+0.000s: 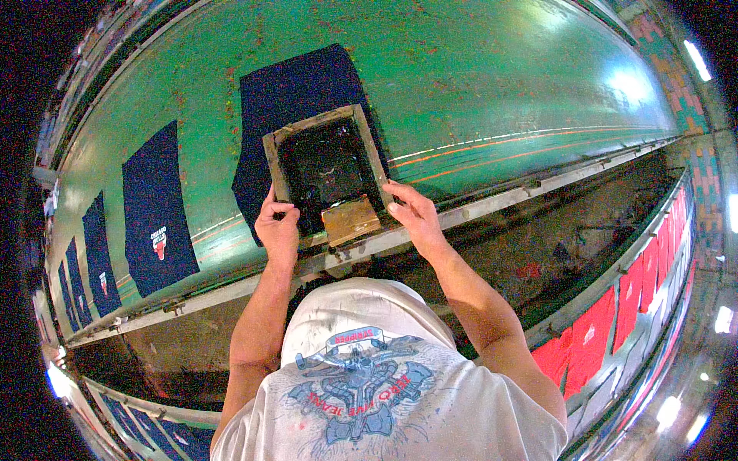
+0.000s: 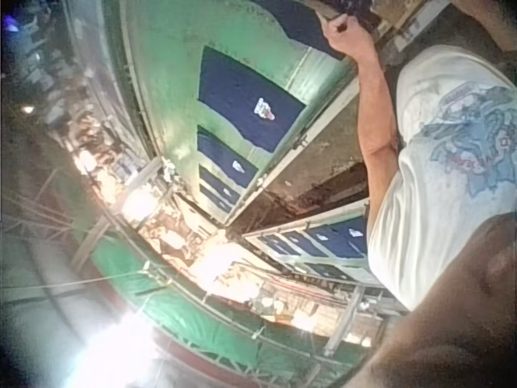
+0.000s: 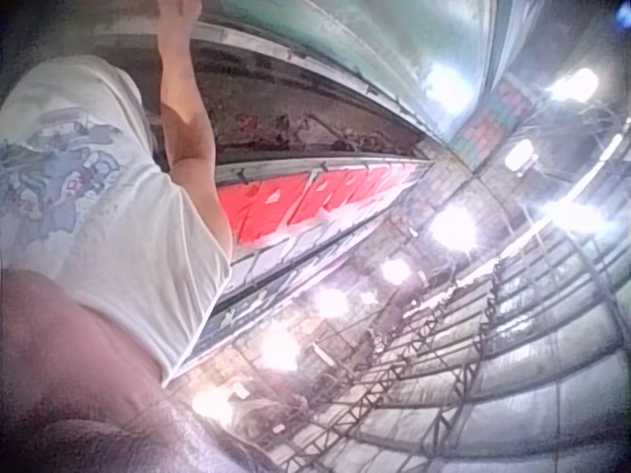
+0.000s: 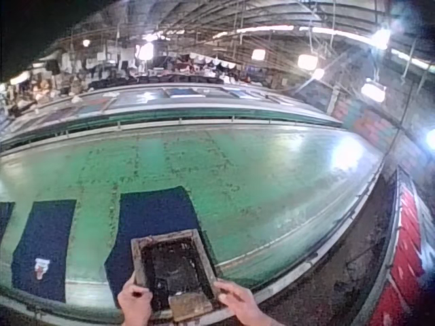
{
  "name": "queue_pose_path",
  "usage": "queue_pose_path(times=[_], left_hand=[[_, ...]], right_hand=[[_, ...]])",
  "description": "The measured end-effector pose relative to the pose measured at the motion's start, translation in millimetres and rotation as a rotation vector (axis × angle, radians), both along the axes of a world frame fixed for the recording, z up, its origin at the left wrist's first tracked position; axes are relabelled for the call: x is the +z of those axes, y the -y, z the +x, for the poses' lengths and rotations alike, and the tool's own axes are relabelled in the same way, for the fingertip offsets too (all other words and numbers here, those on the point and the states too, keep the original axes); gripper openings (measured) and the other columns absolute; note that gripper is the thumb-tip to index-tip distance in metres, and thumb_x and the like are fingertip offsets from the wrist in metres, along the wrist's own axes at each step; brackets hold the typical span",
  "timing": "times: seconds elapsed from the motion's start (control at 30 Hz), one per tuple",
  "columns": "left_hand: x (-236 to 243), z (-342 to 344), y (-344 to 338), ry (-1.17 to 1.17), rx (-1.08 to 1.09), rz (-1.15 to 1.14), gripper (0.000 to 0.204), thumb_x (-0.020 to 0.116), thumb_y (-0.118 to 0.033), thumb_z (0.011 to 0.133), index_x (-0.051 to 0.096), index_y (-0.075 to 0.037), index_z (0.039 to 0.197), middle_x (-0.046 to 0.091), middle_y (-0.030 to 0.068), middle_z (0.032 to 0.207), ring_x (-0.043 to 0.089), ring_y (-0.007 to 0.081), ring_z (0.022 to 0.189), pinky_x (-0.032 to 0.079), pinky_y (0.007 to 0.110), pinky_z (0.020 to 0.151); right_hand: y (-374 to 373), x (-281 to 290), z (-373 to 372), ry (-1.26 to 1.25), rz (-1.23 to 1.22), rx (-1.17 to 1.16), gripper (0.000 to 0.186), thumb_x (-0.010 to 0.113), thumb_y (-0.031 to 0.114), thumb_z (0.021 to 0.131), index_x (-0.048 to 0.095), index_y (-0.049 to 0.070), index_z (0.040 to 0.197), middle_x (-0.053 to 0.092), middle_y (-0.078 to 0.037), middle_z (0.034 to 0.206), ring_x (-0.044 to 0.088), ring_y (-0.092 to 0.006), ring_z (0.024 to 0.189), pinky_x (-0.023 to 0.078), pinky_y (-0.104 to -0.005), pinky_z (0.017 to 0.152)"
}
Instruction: The person uses a squeegee to pull black ink across a screen printing frame, imprinting a logo onto a series of t-shirts laid out on a green workbench. The shirts are handled one at a time in a linear sequence.
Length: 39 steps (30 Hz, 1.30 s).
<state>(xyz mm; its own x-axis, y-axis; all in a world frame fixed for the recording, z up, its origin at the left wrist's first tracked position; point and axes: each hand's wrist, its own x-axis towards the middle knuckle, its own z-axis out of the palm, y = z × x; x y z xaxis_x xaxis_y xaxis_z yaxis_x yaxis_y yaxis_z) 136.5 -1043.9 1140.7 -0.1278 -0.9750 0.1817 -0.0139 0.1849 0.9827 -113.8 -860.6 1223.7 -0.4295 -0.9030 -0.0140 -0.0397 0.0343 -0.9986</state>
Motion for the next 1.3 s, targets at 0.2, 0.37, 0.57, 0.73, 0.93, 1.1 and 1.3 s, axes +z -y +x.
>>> queue_pose_path(times=[0.2,0.37,0.57,0.73,0.93,1.1,1.3], left_hand=[[-5,0,3,-0.014,-0.017,0.005,0.016,0.076,0.011,0.078,0.071,-0.004,0.082,0.061,0.0264,0.160,0.064,0.0283,0.142,0.045,0.038,0.119],[-4,-2,3,-0.061,-0.023,0.023,0.017,0.076,0.012,0.078,0.070,-0.003,0.082,0.061,0.0255,0.160,0.063,0.0285,0.143,0.044,0.038,0.120],[-5,-3,2,-0.091,-0.021,0.027,0.019,0.076,0.013,0.078,0.069,-0.004,0.082,0.061,0.0237,0.161,0.064,0.0275,0.141,0.046,0.038,0.118],[-10,-4,5,-0.078,-0.012,0.053,0.020,0.077,0.013,0.077,0.070,-0.004,0.083,0.060,0.0237,0.161,0.066,0.0271,0.138,0.047,0.038,0.117],[-14,-7,6,-0.087,-0.013,0.057,0.019,0.077,0.013,0.077,0.071,-0.004,0.083,0.060,0.0249,0.161,0.065,0.0282,0.140,0.047,0.039,0.118],[-16,-9,6,-0.064,-0.009,0.042,0.019,0.077,0.013,0.077,0.071,-0.004,0.082,0.060,0.0255,0.161,0.063,0.0293,0.143,0.045,0.039,0.120],[-16,-11,6,-0.053,-0.010,0.028,0.018,0.075,0.014,0.078,0.070,-0.003,0.081,0.059,0.0253,0.162,0.063,0.0288,0.143,0.045,0.039,0.121]], right_hand=[[1,-4,-3,-0.030,-0.005,0.026,0.045,0.071,0.016,0.103,0.070,0.002,0.146,0.061,-0.017,0.159,0.050,-0.0245,0.152,0.033,-0.0421,0.129],[1,-7,-4,-0.027,-0.027,0.043,0.045,0.074,0.021,0.104,0.070,0.006,0.146,0.061,-0.017,0.158,0.049,-0.0260,0.154,0.033,-0.0424,0.129],[1,-9,-6,-0.009,-0.023,0.051,0.045,0.073,0.019,0.104,0.070,0.006,0.147,0.060,-0.017,0.159,0.049,-0.0257,0.154,0.032,-0.0417,0.129],[2,-14,-12,-0.075,-0.026,0.065,0.046,0.074,0.018,0.103,0.070,0.006,0.147,0.060,-0.016,0.159,0.052,-0.0221,0.149,0.038,-0.0375,0.122],[1,-16,-17,-0.076,0.028,0.056,0.045,0.073,0.017,0.103,0.071,0.008,0.147,0.061,-0.014,0.160,0.053,-0.0195,0.146,0.040,-0.0343,0.117],[4,-18,-17,-0.044,-0.032,0.056,0.044,0.072,0.017,0.104,0.071,0.008,0.146,0.062,-0.014,0.159,0.053,-0.0206,0.148,0.038,-0.0354,0.119],[3,-15,-16,-0.002,-0.036,0.050,0.044,0.071,0.016,0.104,0.070,0.003,0.146,0.060,-0.017,0.161,0.050,-0.0254,0.153,0.034,-0.0418,0.128]])
